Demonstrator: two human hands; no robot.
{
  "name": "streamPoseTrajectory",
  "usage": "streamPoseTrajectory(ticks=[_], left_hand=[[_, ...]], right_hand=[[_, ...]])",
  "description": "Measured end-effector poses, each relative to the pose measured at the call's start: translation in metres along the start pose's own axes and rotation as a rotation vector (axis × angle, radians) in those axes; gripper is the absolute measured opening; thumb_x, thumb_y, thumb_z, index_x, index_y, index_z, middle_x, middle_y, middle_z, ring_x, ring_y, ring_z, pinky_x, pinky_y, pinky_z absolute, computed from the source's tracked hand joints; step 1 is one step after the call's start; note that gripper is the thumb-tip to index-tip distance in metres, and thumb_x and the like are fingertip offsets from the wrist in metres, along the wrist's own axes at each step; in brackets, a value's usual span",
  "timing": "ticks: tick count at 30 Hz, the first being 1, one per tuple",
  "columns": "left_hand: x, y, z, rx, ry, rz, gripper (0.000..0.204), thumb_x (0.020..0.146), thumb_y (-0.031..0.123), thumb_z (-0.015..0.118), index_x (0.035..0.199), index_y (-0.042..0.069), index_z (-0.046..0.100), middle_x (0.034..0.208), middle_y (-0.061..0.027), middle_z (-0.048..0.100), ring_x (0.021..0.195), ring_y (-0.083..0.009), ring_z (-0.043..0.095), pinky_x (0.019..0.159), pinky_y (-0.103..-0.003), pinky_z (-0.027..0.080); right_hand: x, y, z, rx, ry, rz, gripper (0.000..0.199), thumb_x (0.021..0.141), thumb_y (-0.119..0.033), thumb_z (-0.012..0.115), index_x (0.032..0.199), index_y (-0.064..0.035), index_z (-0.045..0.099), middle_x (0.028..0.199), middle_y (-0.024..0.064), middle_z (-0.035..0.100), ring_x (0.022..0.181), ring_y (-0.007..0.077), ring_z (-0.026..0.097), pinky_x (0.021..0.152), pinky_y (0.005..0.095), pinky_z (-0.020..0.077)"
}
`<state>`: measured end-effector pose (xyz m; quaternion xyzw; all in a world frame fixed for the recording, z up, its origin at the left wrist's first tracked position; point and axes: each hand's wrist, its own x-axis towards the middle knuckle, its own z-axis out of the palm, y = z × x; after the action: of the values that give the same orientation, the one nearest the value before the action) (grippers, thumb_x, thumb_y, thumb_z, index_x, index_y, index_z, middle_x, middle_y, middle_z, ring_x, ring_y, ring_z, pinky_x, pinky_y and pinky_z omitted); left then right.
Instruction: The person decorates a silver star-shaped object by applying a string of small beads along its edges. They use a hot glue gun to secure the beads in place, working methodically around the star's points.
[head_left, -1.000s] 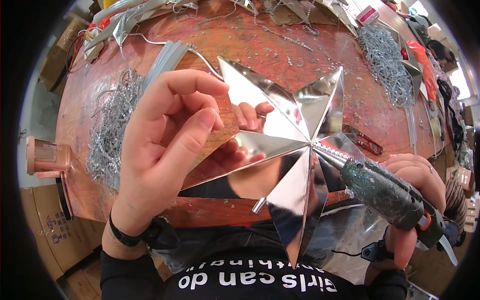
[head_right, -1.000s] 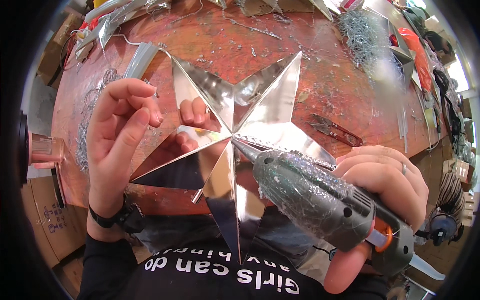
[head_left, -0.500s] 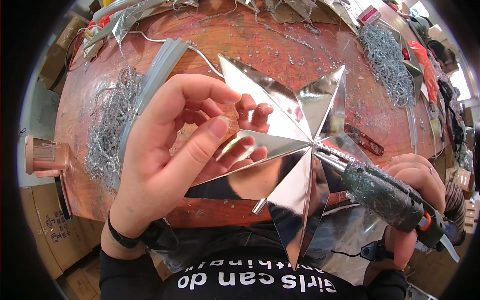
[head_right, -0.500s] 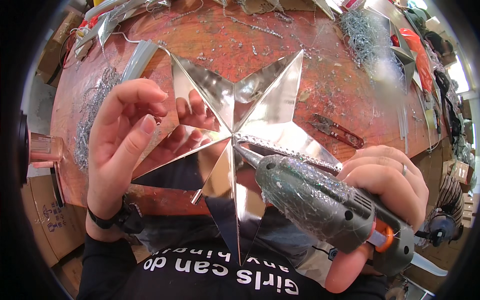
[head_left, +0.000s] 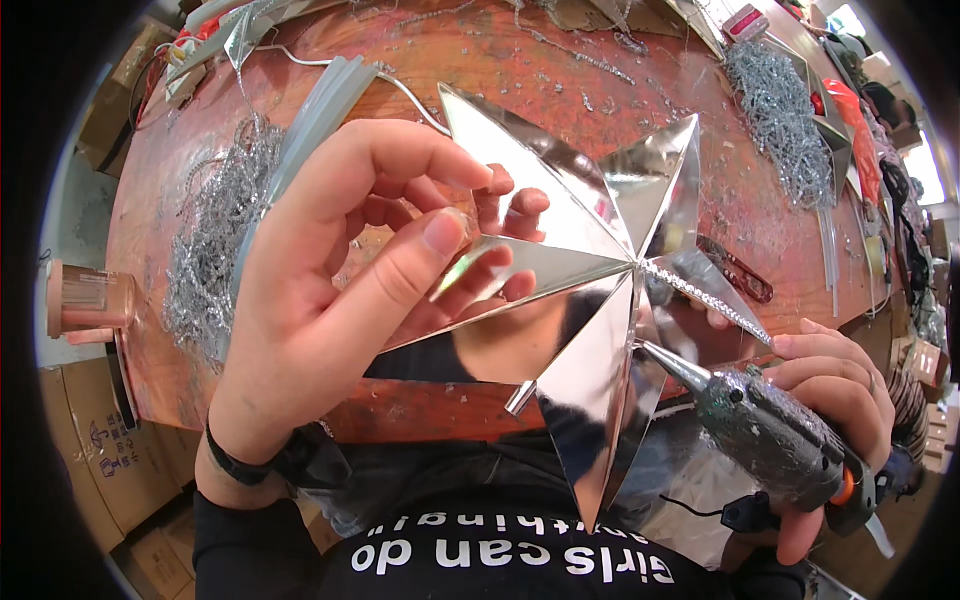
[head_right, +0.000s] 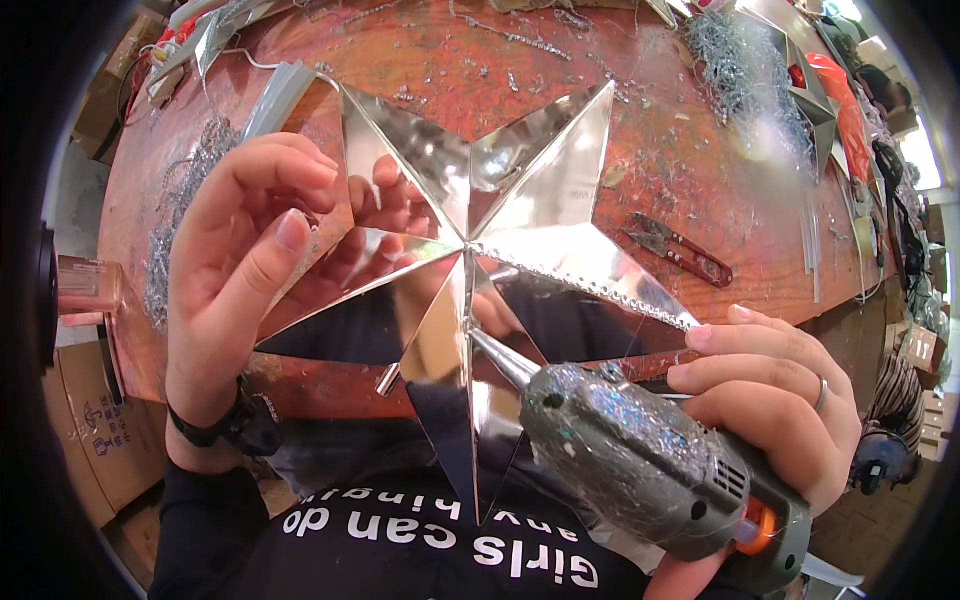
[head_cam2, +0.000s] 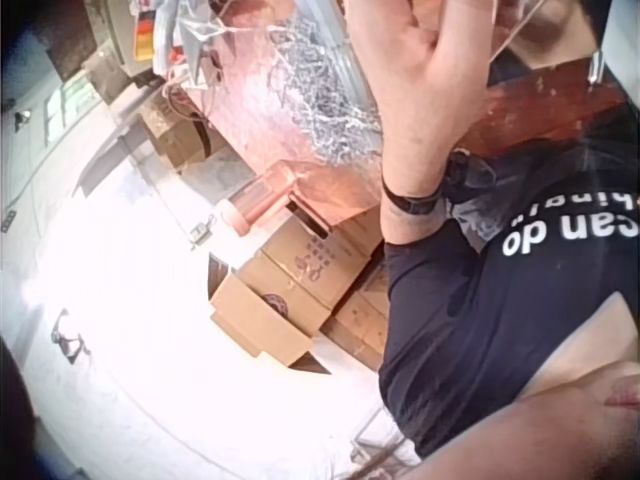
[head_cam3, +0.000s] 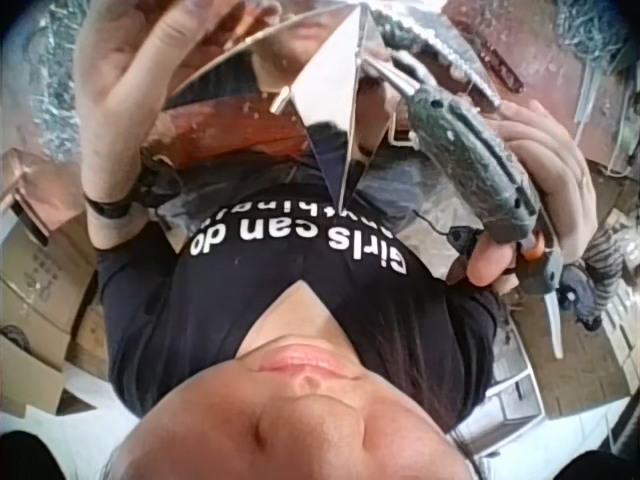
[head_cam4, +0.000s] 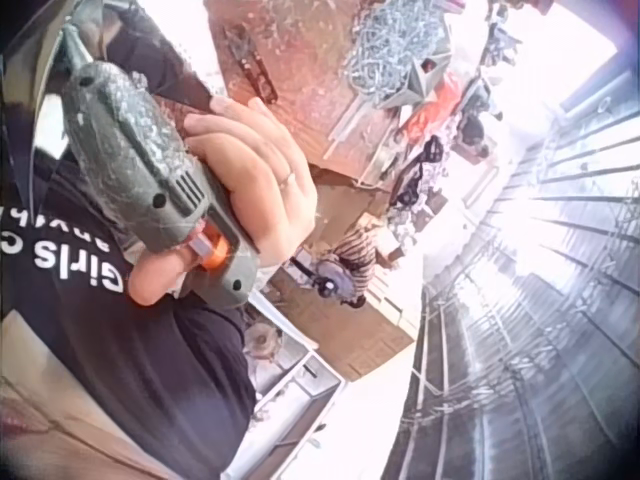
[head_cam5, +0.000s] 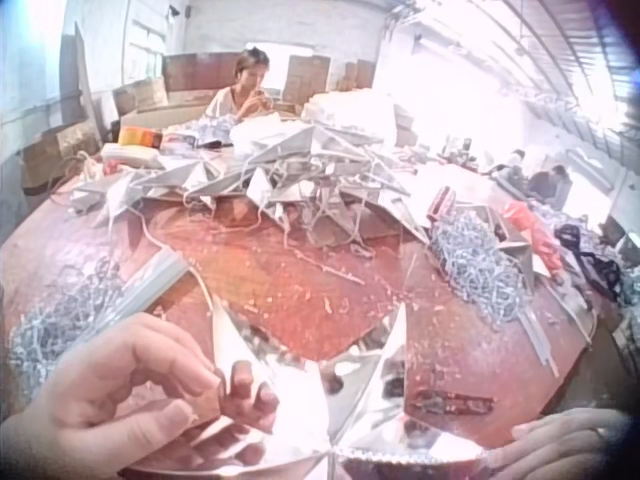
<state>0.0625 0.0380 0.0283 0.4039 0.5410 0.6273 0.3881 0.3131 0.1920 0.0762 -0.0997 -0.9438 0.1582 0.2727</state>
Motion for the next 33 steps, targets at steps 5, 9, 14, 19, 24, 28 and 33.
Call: streamPoseTrajectory(ticks=[5,9,14,19,24,28,33], left_hand=[[0.002,-0.001,-0.003,0.093,-0.019,0.019,0.018,0.094,0.007,0.048,0.110,-0.002,0.049,0.112,-0.0079,0.044,0.093,-0.0115,0.051,0.083,-0.026,0.046],[0.000,-0.001,-0.005,0.176,-0.027,0.034,0.018,0.094,0.007,0.049,0.110,-0.002,0.049,0.114,-0.0082,0.044,0.095,-0.0110,0.052,0.083,-0.026,0.046],[0.000,0.002,0.000,0.084,0.011,-0.070,0.023,0.095,0.010,0.050,0.116,0.001,0.049,0.108,-0.0061,0.049,0.098,-0.0103,0.053,0.086,-0.025,0.046],[-0.001,-0.001,0.001,0.048,0.041,-0.082,0.028,0.096,0.013,0.050,0.121,0.003,0.047,0.101,-0.0038,0.053,0.098,-0.0109,0.055,0.086,-0.025,0.047],[-0.002,0.002,0.006,0.039,0.103,-0.127,0.028,0.096,0.013,0.050,0.121,0.002,0.047,0.100,-0.0039,0.053,0.099,-0.0121,0.056,0.088,-0.026,0.047],[0.002,-0.004,0.001,0.044,0.066,-0.083,0.028,0.096,0.012,0.049,0.122,0.002,0.046,0.099,-0.0042,0.054,0.100,-0.0127,0.056,0.090,-0.028,0.048],[0.002,-0.005,0.002,-0.016,0.064,-0.099,0.030,0.097,0.012,0.047,0.125,0.002,0.044,0.103,-0.0057,0.055,0.101,-0.0150,0.057,0.092,-0.031,0.049]], right_hand=[[-0.010,-0.001,-0.005,0.081,-0.026,0.018,0.061,0.070,-0.065,0.054,0.071,-0.0046,0.055,0.068,0.0073,0.063,0.068,0.0241,0.063,0.075,0.0414,0.0504],[-0.012,0.008,-0.008,0.086,-0.114,-0.097,0.090,0.056,-0.089,0.046,0.075,-0.0016,0.055,0.069,0.0080,0.062,0.067,0.0241,0.060,0.071,0.0401,0.0484],[-0.014,-0.005,0.000,0.080,-0.011,0.048,0.044,0.071,-0.051,0.061,0.065,-0.0081,0.052,0.060,0.0030,0.056,0.060,0.0200,0.056,0.066,0.0368,0.0470],[-0.015,-0.003,-0.010,0.108,-0.112,0.004,0.049,0.066,-0.055,0.062,0.064,-0.0077,0.052,0.058,0.0024,0.054,0.057,0.0198,0.054,0.062,0.0358,0.0459],[-0.021,0.004,-0.020,0.154,-0.274,-0.117,0.066,0.059,-0.071,0.057,0.070,-0.0060,0.055,0.065,0.0034,0.058,0.061,0.0204,0.056,0.065,0.0368,0.0483],[-0.021,-0.005,-0.025,0.124,-0.300,-0.086,0.025,0.071,-0.029,0.065,0.078,-0.0055,0.061,0.079,0.0065,0.067,0.073,0.0219,0.066,0.071,0.0378,0.0533],[-0.030,-0.003,-0.025,0.142,-0.313,-0.097,0.014,0.071,-0.017,0.069,0.078,-0.0072,0.063,0.082,0.0059,0.069,0.075,0.0205,0.067,0.070,0.0354,0.0533]])
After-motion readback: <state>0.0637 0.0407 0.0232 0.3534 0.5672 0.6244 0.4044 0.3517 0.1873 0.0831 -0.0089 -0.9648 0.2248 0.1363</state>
